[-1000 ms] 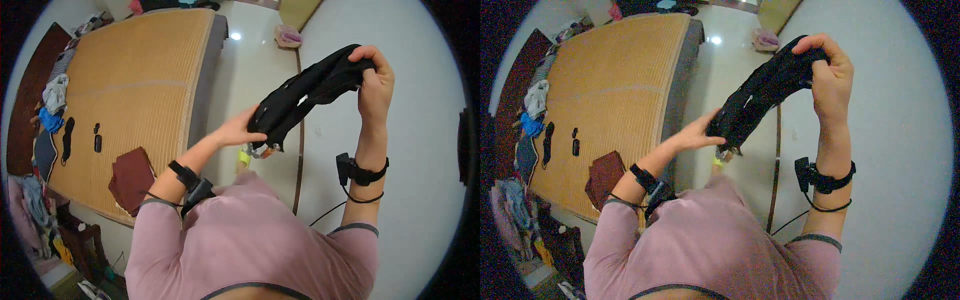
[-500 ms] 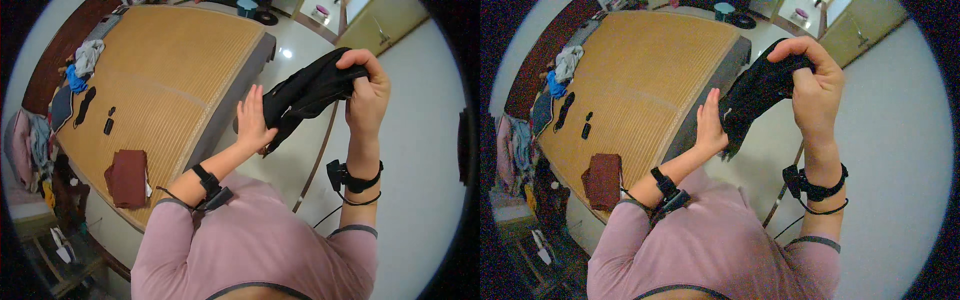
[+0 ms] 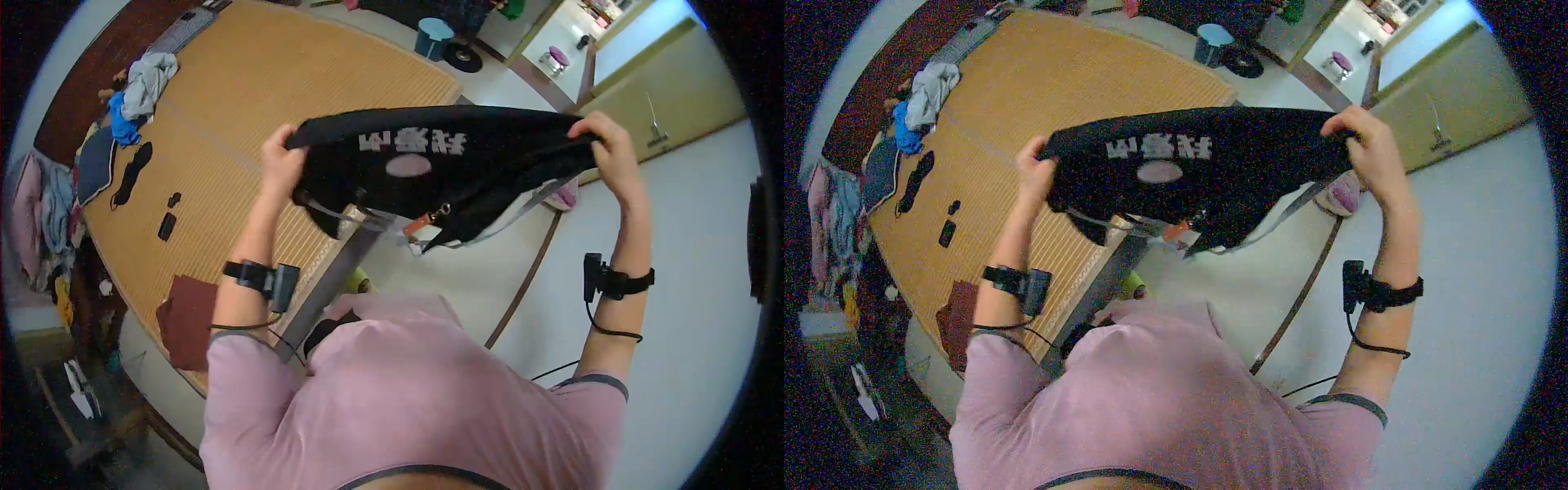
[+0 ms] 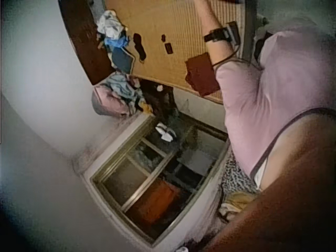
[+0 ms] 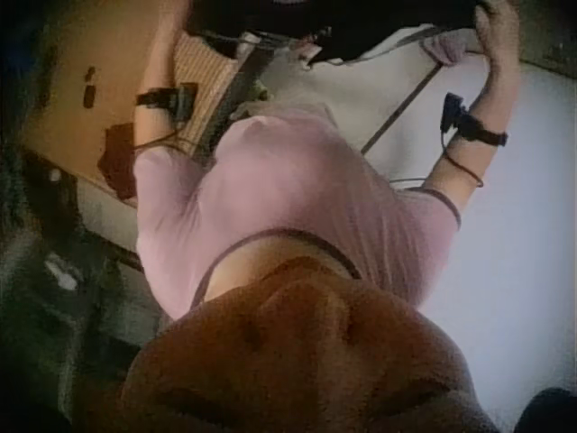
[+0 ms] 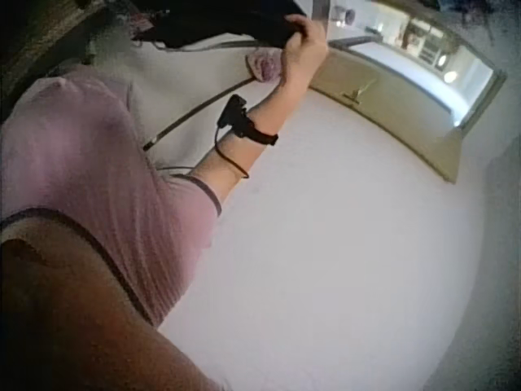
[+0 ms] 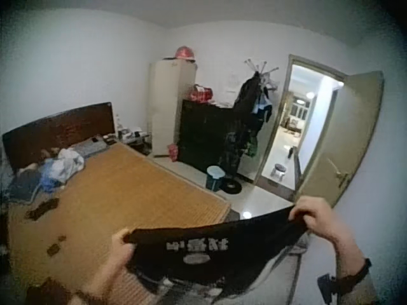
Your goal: The person picks up several garments from a bed and folds them one by one, including a white top, a tan piece of clothing, a yellow top, a brown garment, and a white t-shirt, before flattening a black bag by hand.
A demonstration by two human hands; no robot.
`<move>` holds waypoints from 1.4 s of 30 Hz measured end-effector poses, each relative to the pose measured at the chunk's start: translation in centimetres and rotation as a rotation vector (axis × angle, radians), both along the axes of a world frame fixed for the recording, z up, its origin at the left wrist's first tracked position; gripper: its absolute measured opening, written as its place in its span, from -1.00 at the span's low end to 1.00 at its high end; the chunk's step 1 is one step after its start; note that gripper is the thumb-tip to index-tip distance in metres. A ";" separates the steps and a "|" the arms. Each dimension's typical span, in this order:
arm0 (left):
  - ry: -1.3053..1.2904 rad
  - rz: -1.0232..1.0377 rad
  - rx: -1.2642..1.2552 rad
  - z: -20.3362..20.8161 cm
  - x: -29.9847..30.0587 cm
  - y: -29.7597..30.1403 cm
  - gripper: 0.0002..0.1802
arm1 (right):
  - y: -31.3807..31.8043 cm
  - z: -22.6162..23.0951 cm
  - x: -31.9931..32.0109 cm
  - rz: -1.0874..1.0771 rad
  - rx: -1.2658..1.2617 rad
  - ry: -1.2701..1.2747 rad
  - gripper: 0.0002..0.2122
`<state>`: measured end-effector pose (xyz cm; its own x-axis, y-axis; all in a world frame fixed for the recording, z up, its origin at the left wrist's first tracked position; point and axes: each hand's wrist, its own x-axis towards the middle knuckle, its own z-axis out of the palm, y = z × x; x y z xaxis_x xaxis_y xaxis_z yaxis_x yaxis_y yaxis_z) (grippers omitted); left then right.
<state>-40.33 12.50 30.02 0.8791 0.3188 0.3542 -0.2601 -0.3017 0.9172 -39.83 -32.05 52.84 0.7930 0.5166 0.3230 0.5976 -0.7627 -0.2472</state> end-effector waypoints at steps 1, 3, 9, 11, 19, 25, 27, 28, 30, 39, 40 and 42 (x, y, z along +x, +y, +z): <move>-0.004 -0.025 0.124 1.2 -0.9 1.8 -0.92 | 0.0 -1.8 0.2 -0.007 -0.044 0.008 -0.75; 0.010 -0.015 0.260 4.5 -3.4 3.5 -0.92 | 1.5 -2.1 0.6 -0.013 -0.030 0.064 -0.76; 0.012 0.184 0.291 11.8 -10.7 4.2 -0.83 | 3.4 -3.7 3.0 0.075 0.188 0.044 -0.79; 0.038 0.343 0.558 12.4 -12.4 6.0 -0.81 | 5.3 -4.8 5.0 0.186 0.231 0.006 -0.77; 0.445 0.931 0.997 14.1 -18.5 9.7 -0.80 | 16.6 -5.9 10.0 0.390 0.224 -0.291 -0.79; 0.495 0.782 1.183 7.0 -23.3 5.1 -0.84 | 17.2 -12.6 12.9 0.505 0.254 -0.137 -0.84; 0.610 0.815 1.177 3.8 -22.8 5.8 -0.85 | 19.3 -15.3 13.9 0.574 0.233 -0.118 -0.85; 0.708 0.833 1.155 2.7 -22.2 6.0 -0.85 | 20.4 -16.7 14.5 0.566 0.189 -0.100 -0.84; 0.701 0.873 1.125 -0.2 -22.3 6.1 -0.85 | 21.5 -19.8 14.5 0.604 0.149 -0.118 -0.84; 0.853 0.363 1.055 -17.9 -29.4 -4.5 -0.67 | 11.8 -36.7 10.5 0.706 -0.320 0.281 -0.81; 1.076 0.304 0.952 -19.6 -29.6 -6.5 -0.57 | 11.0 -38.6 9.9 0.613 -0.450 0.414 -0.79; 1.305 0.219 0.825 -23.3 -30.0 -9.0 -0.46 | 9.7 -41.9 9.0 0.511 -0.597 0.560 -0.78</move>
<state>-70.31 3.49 6.75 0.6706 0.5866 -0.4541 0.6705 -0.7412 0.0326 -30.80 -22.35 10.97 0.3856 0.7989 -0.4616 0.8058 -0.5353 -0.2533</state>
